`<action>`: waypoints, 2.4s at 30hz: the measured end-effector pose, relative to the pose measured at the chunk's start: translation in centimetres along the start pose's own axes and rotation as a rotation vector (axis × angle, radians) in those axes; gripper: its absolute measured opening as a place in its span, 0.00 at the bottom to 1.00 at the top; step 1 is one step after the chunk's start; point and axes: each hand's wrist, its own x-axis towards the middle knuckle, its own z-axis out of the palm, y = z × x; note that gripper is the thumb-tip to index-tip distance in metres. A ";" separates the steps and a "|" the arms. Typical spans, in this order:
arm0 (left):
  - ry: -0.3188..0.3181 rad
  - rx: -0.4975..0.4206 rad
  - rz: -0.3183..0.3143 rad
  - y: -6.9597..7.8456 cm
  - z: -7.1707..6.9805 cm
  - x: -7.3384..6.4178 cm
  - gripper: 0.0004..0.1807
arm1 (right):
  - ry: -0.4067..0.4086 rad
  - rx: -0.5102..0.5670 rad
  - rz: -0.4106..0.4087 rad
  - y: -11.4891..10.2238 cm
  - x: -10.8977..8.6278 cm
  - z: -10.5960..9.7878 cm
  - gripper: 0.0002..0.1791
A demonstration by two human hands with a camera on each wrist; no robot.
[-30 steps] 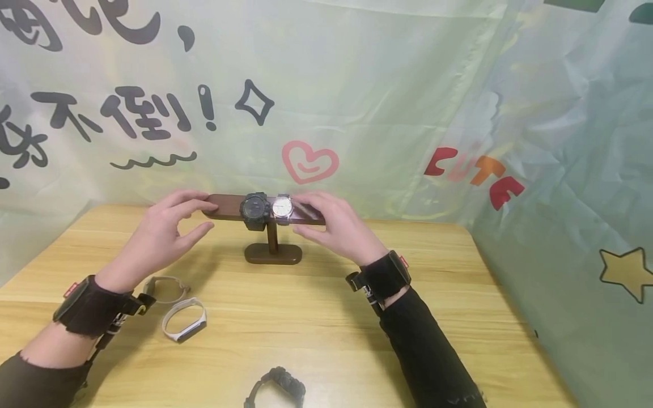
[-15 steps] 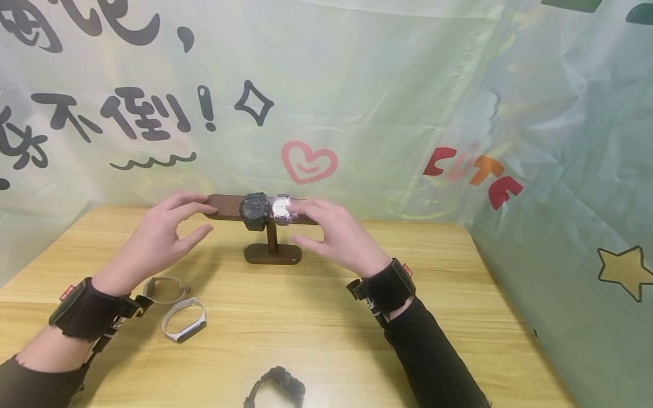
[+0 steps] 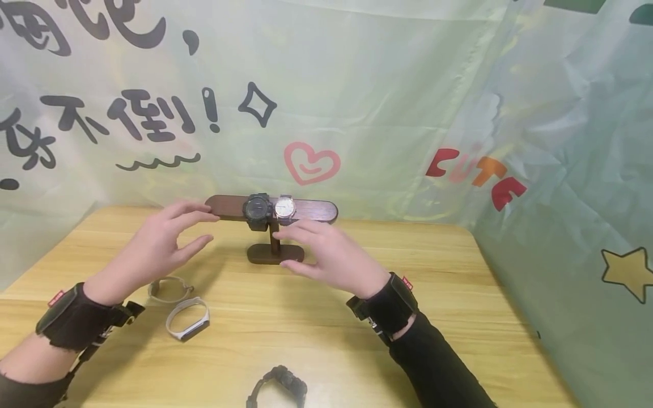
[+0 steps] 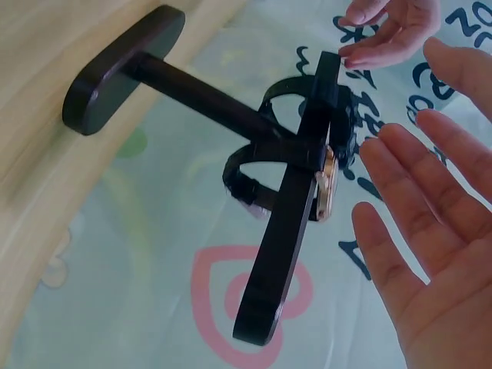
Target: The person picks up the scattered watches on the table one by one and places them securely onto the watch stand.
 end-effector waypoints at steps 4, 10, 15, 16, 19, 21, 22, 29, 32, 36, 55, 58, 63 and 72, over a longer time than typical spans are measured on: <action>-0.028 0.032 0.040 0.2 -0.2 -0.5 0.20 | -0.028 -0.012 -0.024 -0.4 -0.1 0.5 0.23; -0.081 0.047 0.136 0.1 -0.4 -1.1 0.21 | -0.091 0.013 -0.023 -1.0 -0.5 1.2 0.23; -0.139 0.044 0.172 0.1 -0.8 -1.7 0.25 | -0.149 0.014 -0.026 -1.4 -0.9 1.7 0.23; -0.156 0.044 0.174 0.1 -0.9 -1.9 0.26 | -0.159 0.015 -0.030 -1.4 -1.0 1.8 0.22; -0.208 0.041 0.175 0.1 -1.1 -2.3 0.28 | -0.179 0.015 -0.038 -1.6 -1.3 2.0 0.21; -0.242 0.043 0.174 0.2 -1.2 -2.5 0.29 | -0.187 0.004 -0.042 -1.7 -1.4 2.2 0.21; -0.259 0.044 0.173 0.2 -1.3 -2.6 0.29 | -0.194 0.001 -0.045 -1.7 -1.5 2.3 0.21; -0.366 0.050 0.156 0.5 -1.5 -3.3 0.34 | -0.233 -0.004 -0.065 -2.0 -1.6 3.0 0.21; -0.400 0.040 0.150 0.5 -1.5 -3.7 0.36 | -0.253 -0.009 -0.059 -2.4 -1.5 3.2 0.20; -0.459 0.029 0.128 0.8 -1.5 -4.2 0.37 | -0.273 -0.015 -0.071 -2.6 -1.4 3.4 0.20; -0.713 -0.058 0.014 1.7 -1.1 -6.3 0.48 | -0.319 0.007 -0.092 -2.7 -1.6 4.5 0.18; -0.702 -0.054 0.020 1.7 -1.0 -6.4 0.47 | -0.321 0.004 -0.091 -2.6 -1.7 4.6 0.18; -0.684 -0.055 0.026 1.6 -1.0 -6.6 0.46 | -0.326 0.017 -0.083 -2.6 -1.6 4.5 0.18; -0.705 -0.047 0.014 1.7 -0.9 -6.9 0.49 | -0.345 0.021 -0.052 -2.7 -1.6 4.4 0.20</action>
